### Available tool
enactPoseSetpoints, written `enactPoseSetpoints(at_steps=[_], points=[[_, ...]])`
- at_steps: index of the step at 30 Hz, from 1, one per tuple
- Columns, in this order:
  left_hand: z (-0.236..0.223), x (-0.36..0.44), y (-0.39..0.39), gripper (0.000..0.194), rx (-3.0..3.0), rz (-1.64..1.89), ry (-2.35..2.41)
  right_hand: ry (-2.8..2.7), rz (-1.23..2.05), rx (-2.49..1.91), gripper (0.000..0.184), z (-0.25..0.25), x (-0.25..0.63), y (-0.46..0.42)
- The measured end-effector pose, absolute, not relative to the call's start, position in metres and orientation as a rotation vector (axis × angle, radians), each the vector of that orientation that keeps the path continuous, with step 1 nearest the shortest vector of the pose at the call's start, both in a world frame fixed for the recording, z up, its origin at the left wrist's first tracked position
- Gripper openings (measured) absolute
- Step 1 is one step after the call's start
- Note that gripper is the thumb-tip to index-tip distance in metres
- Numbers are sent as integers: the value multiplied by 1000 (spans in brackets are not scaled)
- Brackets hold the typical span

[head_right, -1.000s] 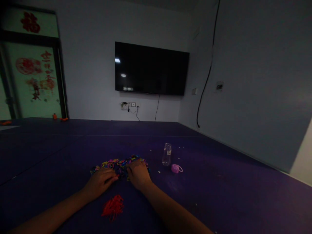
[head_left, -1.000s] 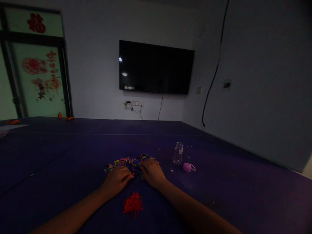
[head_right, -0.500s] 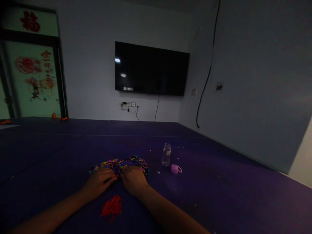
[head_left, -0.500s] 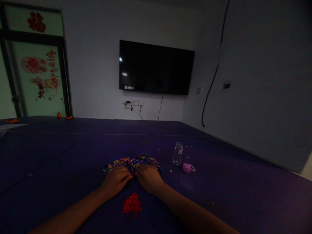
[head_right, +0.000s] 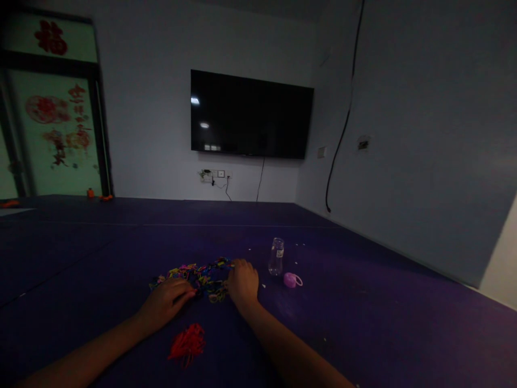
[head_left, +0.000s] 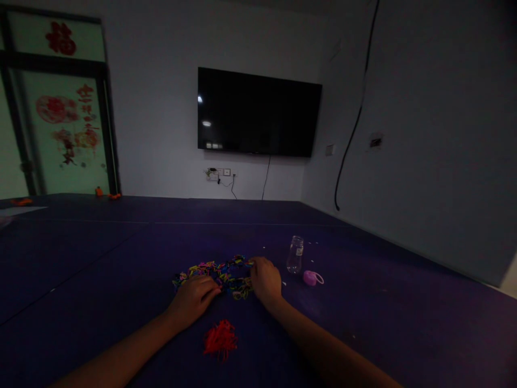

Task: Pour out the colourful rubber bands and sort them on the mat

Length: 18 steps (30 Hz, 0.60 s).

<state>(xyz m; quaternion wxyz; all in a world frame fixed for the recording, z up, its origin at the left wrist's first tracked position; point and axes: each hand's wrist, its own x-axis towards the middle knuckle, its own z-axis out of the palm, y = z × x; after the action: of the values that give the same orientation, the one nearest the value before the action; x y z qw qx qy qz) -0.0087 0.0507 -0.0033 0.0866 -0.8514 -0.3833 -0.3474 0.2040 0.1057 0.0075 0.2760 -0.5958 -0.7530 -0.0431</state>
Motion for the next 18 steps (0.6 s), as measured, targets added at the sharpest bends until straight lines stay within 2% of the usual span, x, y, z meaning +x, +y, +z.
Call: enactPoseSetpoints(at_steps=[7, 12, 18], points=[[-5, -10, 52, 26, -2534, -1065, -1122, -2000, -179, -1730, 33, 2, 208, 108], [-6, -10, 53, 26, -2547, -1066, -1113, -2117, -222, -1649, 26, 2, 205, 107], [-8, -12, 55, 21, -2556, -1056, -1110, -2228, -157, -1586, 27, 2, 203, 107]])
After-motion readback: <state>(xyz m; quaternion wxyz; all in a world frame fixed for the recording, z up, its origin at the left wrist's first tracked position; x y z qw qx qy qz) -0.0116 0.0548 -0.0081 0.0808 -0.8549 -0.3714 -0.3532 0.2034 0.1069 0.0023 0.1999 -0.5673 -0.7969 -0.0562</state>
